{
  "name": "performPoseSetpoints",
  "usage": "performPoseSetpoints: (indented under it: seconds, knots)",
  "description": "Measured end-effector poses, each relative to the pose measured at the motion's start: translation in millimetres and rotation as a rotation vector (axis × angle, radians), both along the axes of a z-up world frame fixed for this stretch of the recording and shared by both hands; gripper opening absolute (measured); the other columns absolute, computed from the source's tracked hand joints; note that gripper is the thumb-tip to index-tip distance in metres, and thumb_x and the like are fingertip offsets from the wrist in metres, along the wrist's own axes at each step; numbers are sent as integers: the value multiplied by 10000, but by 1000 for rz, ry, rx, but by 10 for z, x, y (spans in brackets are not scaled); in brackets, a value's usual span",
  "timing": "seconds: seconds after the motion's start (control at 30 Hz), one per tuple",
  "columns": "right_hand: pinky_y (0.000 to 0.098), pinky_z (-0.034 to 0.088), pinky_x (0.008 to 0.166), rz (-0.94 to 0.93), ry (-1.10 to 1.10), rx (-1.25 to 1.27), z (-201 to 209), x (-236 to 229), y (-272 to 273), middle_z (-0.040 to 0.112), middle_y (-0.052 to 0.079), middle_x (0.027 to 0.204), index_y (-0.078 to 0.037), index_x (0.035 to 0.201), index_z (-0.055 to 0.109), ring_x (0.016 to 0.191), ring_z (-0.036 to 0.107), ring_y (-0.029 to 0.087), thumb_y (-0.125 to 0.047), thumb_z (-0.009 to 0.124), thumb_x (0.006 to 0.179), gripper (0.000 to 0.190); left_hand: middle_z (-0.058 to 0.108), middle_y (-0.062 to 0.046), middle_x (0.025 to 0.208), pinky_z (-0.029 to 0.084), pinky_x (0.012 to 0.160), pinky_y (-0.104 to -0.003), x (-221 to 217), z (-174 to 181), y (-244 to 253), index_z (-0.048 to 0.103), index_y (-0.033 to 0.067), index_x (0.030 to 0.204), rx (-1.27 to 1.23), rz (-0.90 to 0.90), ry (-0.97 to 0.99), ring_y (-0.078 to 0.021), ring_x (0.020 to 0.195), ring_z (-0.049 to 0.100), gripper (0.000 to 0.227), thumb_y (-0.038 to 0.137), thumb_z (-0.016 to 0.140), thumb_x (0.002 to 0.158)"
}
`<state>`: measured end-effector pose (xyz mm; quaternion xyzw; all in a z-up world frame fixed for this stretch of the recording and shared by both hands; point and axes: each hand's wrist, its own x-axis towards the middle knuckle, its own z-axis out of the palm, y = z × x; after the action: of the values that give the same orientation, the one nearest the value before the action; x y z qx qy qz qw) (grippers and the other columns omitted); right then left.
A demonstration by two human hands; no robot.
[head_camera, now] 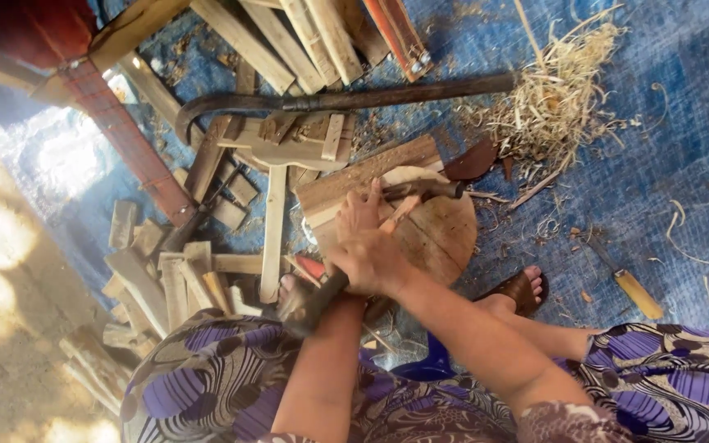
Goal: The person sits on a blue tarp and uses a hammer and chisel to carve a round wooden piece. They repeatedly strike the chisel to remove wood shavings and shape the surface, occasionally adjusting the wood and clearing debris.
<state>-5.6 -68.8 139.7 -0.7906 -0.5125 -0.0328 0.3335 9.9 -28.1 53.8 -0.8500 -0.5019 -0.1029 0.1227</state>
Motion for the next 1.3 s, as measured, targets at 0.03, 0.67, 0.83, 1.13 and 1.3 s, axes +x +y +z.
performPoseSetpoints:
  seconds: [0.03, 0.67, 0.83, 1.13, 1.3]
  knots:
    - [324, 489, 497, 5, -17, 27, 17, 32, 17, 463, -17, 533, -219, 642, 483, 530, 589, 241, -307, 690, 754, 251, 494, -67, 873, 509, 998, -409, -64, -664, 110, 385, 207, 1148, -548, -272, 158, -262, 851, 502, 415, 377, 674, 904]
    - [355, 512, 452, -276, 801, 67, 119, 1600, 177, 595, 91, 548, -77, 665, 624, 513, 650, 250, -139, 761, 815, 212, 451, -41, 1054, 510, 768, -435, -84, -664, 328, 309, 311, 1586, -747, -621, 251, -309, 984, 585, 1075, 701, 790, 708]
    - [372, 521, 497, -74, 681, -46, 142, 1244, 277, 626, 93, 606, -90, 738, 653, 506, 628, 253, -124, 788, 814, 159, 470, -54, 1062, 500, 808, -449, -73, -661, 324, 480, 269, 1431, -757, -604, 217, -334, 1009, 594, 903, 651, 823, 688]
    - [292, 524, 542, -555, 757, 317, 526, 1184, -275, 599, 18, 632, -111, 904, 638, 533, 595, 156, -225, 761, 958, 176, 497, -70, 1079, 519, 824, -449, -66, -508, 318, 388, 297, 1557, -768, -600, 223, -323, 1043, 617, 988, 655, 797, 731]
    - [269, 581, 635, -715, 852, 888, 381, 1167, -687, 452, 29, 532, -47, 819, 619, 503, 554, 125, -227, 616, 1068, 308, 504, -75, 1079, 524, 830, -451, -68, -459, 312, 366, 287, 1587, -780, -608, 224, -330, 1023, 621, 1010, 667, 775, 746]
